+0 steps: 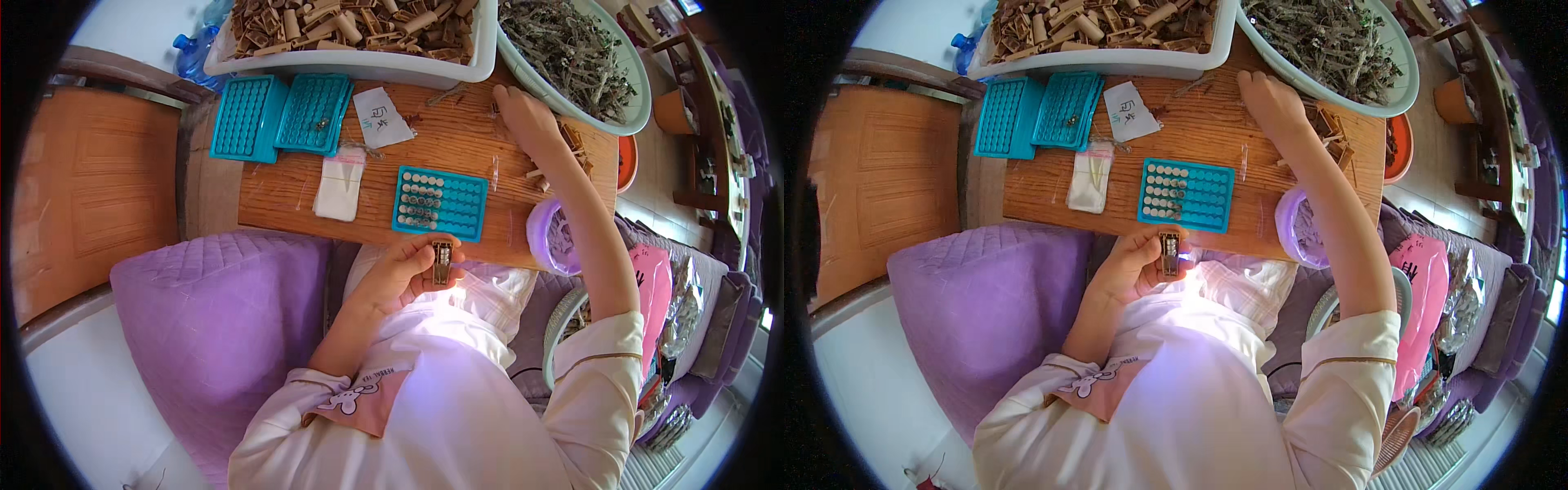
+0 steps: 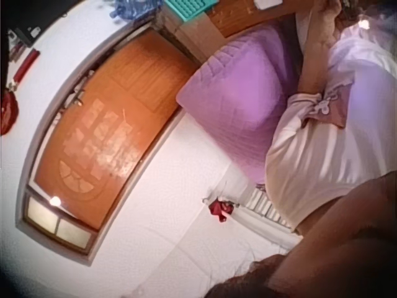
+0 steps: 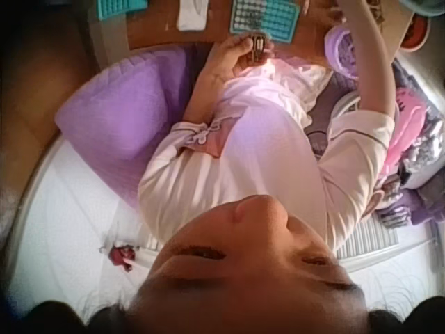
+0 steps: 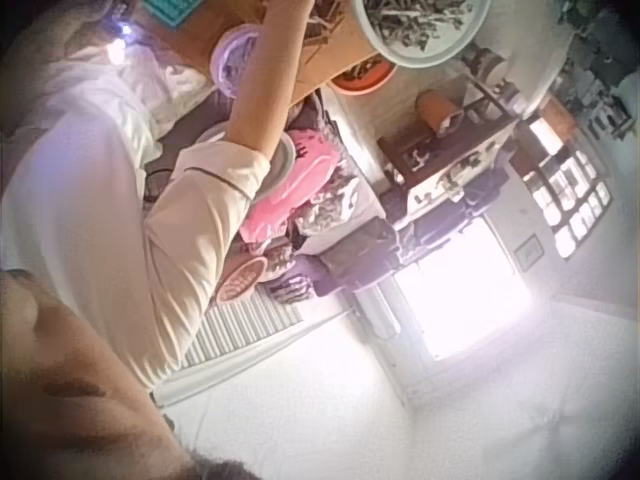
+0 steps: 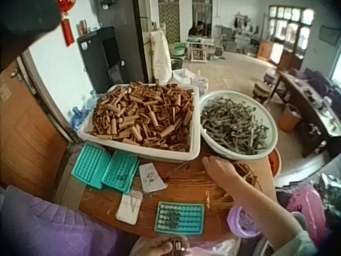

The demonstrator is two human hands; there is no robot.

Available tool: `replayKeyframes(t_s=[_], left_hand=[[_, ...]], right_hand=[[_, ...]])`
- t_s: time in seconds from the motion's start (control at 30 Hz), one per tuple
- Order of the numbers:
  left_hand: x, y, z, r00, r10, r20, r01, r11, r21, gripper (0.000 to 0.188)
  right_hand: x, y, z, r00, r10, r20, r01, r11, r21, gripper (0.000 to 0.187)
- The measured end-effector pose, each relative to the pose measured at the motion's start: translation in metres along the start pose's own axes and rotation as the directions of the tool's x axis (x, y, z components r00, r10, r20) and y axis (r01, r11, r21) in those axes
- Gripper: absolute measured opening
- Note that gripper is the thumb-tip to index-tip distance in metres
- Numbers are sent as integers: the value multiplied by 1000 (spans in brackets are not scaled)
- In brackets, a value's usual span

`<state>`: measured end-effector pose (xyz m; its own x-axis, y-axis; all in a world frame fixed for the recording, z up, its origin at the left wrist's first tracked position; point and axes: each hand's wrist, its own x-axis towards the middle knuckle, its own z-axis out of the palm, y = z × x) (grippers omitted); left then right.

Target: The person inserts small components into cylindrical tubes by hand, then places the filled tubes into a grid tray.

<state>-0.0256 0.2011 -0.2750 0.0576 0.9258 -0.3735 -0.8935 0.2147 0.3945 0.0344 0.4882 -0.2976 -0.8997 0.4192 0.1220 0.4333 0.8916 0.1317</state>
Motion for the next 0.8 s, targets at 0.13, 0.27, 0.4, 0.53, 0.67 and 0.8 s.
replayKeyframes(t_s=[0.13,0.27,0.4,0.53,0.67,0.8], left_hand=[[-2,0,0,998,-64,28,65,997,-37,37],[-3,0,-3,998,-49,33,49,999,-12,34],[0,0,-3,999,-29,17,30,999,-17,34],[3,1,1,999,-25,39,27,999,-36,33],[3,-2,12,992,86,-97,-94,992,-83,38],[0,-11,24,923,314,-222,-336,940,-66,33]], right_hand=[[5,7,1,989,-23,144,34,997,-72,16],[-3,7,-12,988,-26,151,34,998,-53,15],[-16,9,-26,992,51,117,-55,998,25,21],[-31,6,-45,989,138,50,-146,958,247,37],[-55,-30,-99,936,351,43,-215,469,856,22],[-90,-83,-133,968,243,58,-142,348,927,26]])
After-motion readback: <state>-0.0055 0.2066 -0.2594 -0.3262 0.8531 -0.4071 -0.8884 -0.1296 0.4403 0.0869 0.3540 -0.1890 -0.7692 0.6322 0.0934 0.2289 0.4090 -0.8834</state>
